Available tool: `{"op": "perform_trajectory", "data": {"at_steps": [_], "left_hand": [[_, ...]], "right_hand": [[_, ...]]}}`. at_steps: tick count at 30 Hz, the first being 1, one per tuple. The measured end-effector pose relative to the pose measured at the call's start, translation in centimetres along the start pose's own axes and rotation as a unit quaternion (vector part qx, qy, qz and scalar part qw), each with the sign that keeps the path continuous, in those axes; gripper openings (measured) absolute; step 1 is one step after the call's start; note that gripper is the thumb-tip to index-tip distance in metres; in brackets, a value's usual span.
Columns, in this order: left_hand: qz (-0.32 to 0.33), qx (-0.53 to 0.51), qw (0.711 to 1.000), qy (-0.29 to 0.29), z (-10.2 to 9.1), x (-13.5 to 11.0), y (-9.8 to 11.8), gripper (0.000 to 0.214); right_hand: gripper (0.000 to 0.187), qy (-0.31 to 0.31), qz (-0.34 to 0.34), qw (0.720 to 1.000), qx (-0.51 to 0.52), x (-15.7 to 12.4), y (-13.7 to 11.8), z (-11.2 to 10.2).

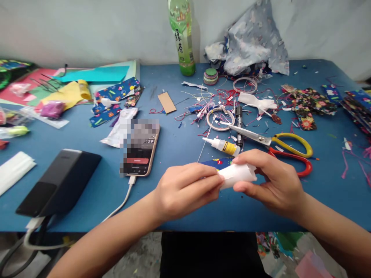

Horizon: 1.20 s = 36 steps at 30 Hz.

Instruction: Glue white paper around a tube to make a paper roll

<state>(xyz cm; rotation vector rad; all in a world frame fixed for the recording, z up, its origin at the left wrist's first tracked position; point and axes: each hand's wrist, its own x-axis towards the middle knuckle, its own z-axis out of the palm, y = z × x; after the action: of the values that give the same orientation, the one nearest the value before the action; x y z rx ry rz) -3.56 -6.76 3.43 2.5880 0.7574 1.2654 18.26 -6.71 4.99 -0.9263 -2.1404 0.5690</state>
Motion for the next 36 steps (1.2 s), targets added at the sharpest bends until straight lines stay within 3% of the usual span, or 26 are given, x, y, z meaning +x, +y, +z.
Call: {"op": "perform_trajectory", "data": {"at_steps": [5, 9, 13, 16, 21, 27, 31, 36], "left_hand": [[-0.037, -0.005, 0.999, 0.017, 0.2, 0.2, 0.4, 0.005], [-0.115, -0.129, 0.984, 0.042, 0.1, 0.8, 0.4, 0.006], [-0.188, -0.237, 0.953, 0.001, -0.4, 1.3, 0.1, 0.010], [-0.162, -0.220, 0.962, -0.001, -0.6, 1.3, 0.0, 0.011], [-0.064, -0.091, 0.994, 0.005, -0.4, 0.6, 0.3, 0.007], [-0.066, -0.049, 0.997, 0.009, 0.3, 0.1, 0.3, 0.005], [-0.133, -0.111, 0.985, 0.008, 0.5, 0.4, 0.5, 0.007], [-0.253, -0.230, 0.940, -0.003, 0.4, 1.0, 0.5, 0.011]], "right_hand": [[0.027, -0.003, 0.008, 1.000, 0.016, -0.2, -0.2, 0.2], [0.028, 0.000, 0.044, 0.997, 0.067, -0.3, -0.1, 0.3], [0.028, 0.012, 0.091, 0.986, 0.137, -0.4, 0.0, 0.2], [0.029, 0.011, 0.097, 0.985, 0.143, -0.4, -0.1, 0.2], [0.026, 0.001, 0.078, 0.993, 0.090, -0.3, -0.2, 0.4], [0.026, -0.005, 0.063, 0.996, 0.058, -0.1, -0.2, 0.7], [0.027, -0.007, 0.067, 0.995, 0.067, -0.2, -0.1, 0.7], [0.030, -0.017, 0.086, 0.991, 0.100, -0.3, 0.2, 0.8]]}}
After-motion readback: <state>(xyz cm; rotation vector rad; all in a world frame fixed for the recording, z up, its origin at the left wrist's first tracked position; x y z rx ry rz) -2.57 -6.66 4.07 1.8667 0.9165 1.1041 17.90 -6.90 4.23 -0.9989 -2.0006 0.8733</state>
